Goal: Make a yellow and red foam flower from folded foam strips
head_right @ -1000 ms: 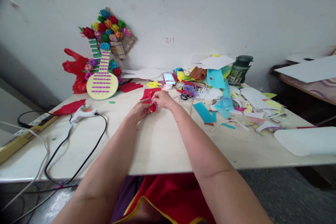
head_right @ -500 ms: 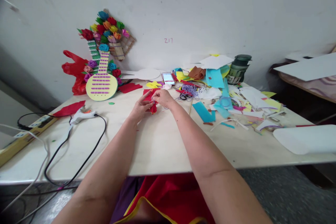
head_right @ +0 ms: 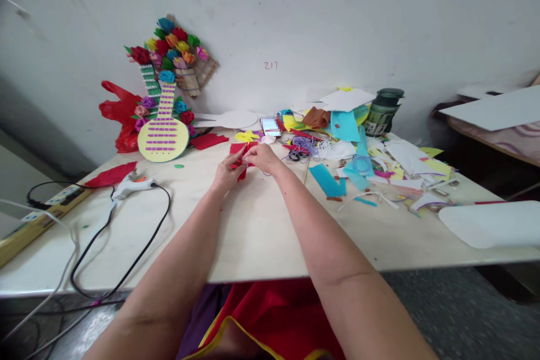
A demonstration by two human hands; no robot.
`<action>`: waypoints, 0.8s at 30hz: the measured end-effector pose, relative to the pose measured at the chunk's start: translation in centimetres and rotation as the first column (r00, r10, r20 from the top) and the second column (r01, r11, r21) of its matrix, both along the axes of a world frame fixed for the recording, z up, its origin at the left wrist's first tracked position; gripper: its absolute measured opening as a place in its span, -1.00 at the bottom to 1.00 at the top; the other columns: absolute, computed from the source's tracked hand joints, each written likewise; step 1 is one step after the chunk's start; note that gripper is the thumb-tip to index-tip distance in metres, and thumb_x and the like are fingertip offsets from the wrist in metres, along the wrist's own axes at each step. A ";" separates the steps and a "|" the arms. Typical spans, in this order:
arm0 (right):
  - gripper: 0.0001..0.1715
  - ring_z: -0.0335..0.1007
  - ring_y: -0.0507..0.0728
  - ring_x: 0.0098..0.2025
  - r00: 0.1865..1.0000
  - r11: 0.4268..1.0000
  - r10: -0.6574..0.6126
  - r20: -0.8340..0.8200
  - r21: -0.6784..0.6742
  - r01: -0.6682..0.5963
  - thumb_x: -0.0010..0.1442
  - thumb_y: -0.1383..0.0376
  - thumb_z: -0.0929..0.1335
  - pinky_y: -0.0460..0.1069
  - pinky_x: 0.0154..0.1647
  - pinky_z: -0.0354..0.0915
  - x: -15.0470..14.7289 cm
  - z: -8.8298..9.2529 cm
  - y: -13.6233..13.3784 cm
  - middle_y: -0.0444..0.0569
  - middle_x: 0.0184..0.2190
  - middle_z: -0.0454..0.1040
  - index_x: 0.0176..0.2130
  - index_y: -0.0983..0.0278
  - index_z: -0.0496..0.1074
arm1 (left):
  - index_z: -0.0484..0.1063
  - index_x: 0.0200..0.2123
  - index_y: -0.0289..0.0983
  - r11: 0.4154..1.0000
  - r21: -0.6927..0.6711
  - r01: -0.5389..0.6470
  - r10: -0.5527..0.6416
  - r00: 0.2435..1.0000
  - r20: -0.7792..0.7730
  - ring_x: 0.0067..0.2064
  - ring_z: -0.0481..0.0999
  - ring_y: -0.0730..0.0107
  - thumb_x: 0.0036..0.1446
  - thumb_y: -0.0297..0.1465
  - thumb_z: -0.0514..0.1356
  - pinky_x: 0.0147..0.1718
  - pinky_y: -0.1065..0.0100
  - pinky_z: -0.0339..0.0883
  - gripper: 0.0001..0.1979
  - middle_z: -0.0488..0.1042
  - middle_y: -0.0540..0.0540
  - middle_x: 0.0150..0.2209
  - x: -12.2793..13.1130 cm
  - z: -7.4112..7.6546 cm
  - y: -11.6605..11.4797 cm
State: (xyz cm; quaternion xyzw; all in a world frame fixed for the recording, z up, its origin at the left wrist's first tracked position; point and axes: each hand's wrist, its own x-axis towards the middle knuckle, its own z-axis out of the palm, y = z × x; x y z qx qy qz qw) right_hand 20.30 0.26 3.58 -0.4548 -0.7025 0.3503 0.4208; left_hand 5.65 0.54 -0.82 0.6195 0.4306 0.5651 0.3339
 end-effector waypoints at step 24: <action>-0.87 0.30 -0.02 -0.47 0.978 0.992 -0.003 0.211 0.126 -0.024 -0.11 0.44 0.33 -0.14 -0.41 0.19 -0.1 -1.3 1.4 -0.11 -0.57 0.45 -0.50 0.37 0.50 | 0.52 -0.53 -0.29 0.980 -0.187 -0.068 0.018 0.966 -0.258 -0.55 0.31 0.49 -0.17 -0.22 0.28 -0.55 0.45 0.12 -0.77 0.40 0.01 -0.62 -0.2 -1.2 0.5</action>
